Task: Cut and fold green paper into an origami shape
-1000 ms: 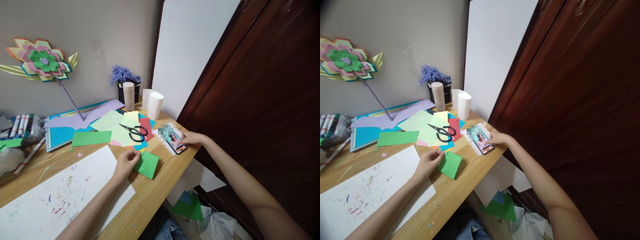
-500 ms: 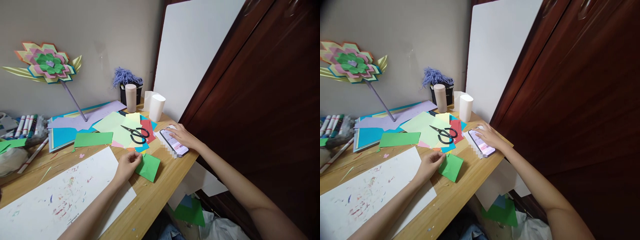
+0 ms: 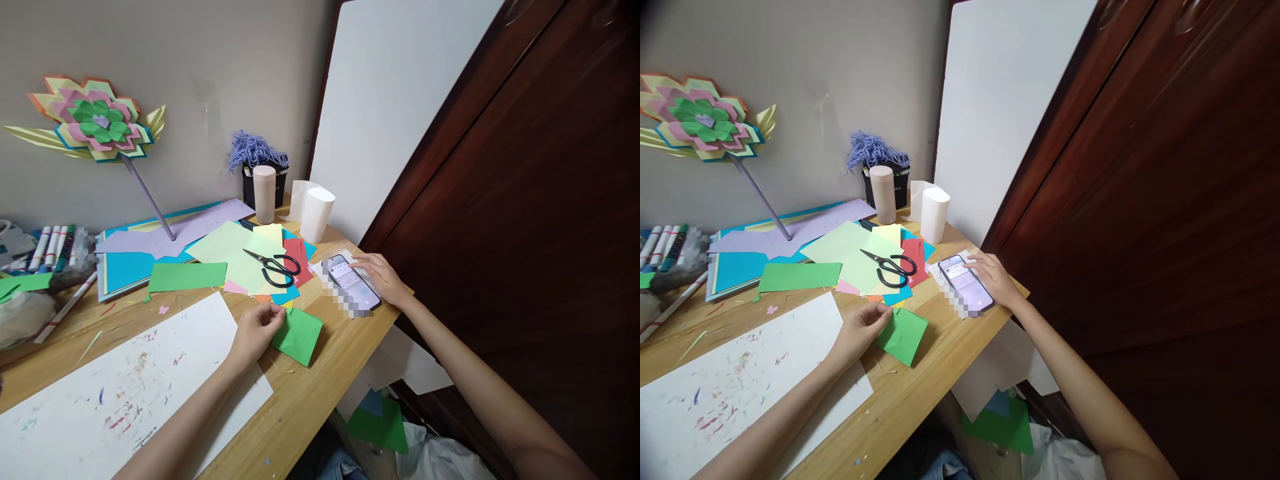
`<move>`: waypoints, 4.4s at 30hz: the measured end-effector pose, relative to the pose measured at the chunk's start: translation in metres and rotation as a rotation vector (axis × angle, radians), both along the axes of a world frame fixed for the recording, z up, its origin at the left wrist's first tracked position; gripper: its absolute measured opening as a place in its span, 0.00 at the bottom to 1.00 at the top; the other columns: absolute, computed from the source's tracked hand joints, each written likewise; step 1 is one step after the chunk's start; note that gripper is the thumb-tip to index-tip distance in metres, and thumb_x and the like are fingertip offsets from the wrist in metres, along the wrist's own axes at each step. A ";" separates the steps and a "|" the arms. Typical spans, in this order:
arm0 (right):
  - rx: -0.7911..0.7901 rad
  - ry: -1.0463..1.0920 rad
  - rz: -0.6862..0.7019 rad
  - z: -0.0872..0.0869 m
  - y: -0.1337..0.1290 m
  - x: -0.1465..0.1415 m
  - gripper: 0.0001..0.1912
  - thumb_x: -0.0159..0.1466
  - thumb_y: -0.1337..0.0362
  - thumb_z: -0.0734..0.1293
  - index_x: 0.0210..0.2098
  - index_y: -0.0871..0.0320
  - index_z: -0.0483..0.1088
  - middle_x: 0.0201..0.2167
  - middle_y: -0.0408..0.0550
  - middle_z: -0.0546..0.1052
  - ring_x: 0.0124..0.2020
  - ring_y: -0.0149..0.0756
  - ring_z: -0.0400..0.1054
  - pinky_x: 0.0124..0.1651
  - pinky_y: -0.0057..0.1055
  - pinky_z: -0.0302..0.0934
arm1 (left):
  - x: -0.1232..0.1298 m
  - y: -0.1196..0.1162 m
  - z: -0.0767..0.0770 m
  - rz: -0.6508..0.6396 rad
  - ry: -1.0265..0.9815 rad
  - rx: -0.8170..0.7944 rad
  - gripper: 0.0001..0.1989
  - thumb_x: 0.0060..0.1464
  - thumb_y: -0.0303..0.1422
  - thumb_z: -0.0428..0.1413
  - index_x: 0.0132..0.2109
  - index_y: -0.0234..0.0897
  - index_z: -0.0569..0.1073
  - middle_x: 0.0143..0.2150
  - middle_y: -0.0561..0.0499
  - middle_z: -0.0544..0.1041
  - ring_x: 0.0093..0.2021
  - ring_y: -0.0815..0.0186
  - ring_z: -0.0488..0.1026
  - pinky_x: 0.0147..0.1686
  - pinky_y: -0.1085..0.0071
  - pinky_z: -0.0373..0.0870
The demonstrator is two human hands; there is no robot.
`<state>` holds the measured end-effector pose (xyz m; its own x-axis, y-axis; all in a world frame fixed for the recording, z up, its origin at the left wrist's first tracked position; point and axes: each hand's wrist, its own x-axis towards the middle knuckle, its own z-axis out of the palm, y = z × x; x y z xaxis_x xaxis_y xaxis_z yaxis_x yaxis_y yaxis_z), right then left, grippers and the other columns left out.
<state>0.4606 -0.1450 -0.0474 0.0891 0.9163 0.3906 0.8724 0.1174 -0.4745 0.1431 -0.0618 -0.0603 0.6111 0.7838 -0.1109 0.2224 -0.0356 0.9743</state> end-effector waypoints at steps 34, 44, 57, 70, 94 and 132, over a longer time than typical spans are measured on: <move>0.001 0.498 -0.039 -0.025 -0.025 0.009 0.24 0.64 0.56 0.51 0.30 0.50 0.78 0.54 0.41 0.67 0.59 0.44 0.51 0.63 0.45 0.45 | 0.000 -0.001 0.003 0.026 -0.001 -0.004 0.15 0.49 0.43 0.53 0.29 0.33 0.71 0.24 0.52 0.69 0.24 0.70 0.64 0.25 0.74 0.59; -0.130 0.345 0.031 -0.028 -0.041 0.015 0.23 0.61 0.62 0.53 0.25 0.47 0.78 0.54 0.34 0.67 0.60 0.44 0.51 0.64 0.46 0.42 | 0.000 0.000 0.002 0.029 0.011 0.000 0.16 0.49 0.43 0.54 0.29 0.33 0.72 0.23 0.53 0.70 0.24 0.70 0.64 0.24 0.76 0.58; 0.151 0.563 -0.332 -0.040 -0.041 0.008 0.20 0.61 0.57 0.57 0.25 0.56 0.77 0.26 0.46 0.68 0.33 0.36 0.65 0.40 0.35 0.60 | 0.001 0.000 0.002 0.043 0.001 0.006 0.16 0.48 0.43 0.54 0.29 0.33 0.72 0.23 0.52 0.69 0.23 0.70 0.63 0.23 0.75 0.58; 0.089 0.551 -0.294 -0.039 -0.044 0.008 0.17 0.58 0.61 0.59 0.22 0.56 0.77 0.20 0.43 0.63 0.26 0.32 0.59 0.30 0.29 0.54 | 0.001 -0.002 0.007 0.066 0.006 0.000 0.14 0.47 0.42 0.54 0.28 0.33 0.70 0.23 0.53 0.69 0.24 0.70 0.63 0.24 0.75 0.58; 0.051 0.469 -0.036 -0.023 -0.022 -0.002 0.12 0.64 0.59 0.55 0.43 0.53 0.65 0.49 0.47 0.70 0.54 0.41 0.59 0.57 0.41 0.51 | 0.001 0.000 0.003 0.038 0.028 0.019 0.13 0.49 0.41 0.53 0.29 0.33 0.69 0.24 0.53 0.69 0.26 0.69 0.64 0.26 0.74 0.58; 0.134 0.339 -0.098 -0.023 -0.006 -0.004 0.22 0.66 0.55 0.47 0.26 0.52 0.65 0.37 0.48 0.77 0.52 0.42 0.60 0.56 0.44 0.52 | 0.000 -0.001 0.003 0.037 -0.001 0.014 0.11 0.48 0.39 0.53 0.29 0.34 0.71 0.24 0.53 0.71 0.25 0.69 0.66 0.26 0.74 0.60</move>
<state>0.4566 -0.1514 -0.0703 0.3189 0.8398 0.4393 0.6786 0.1213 -0.7244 0.1430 -0.0625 -0.0575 0.5821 0.8070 -0.0993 0.2226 -0.0407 0.9741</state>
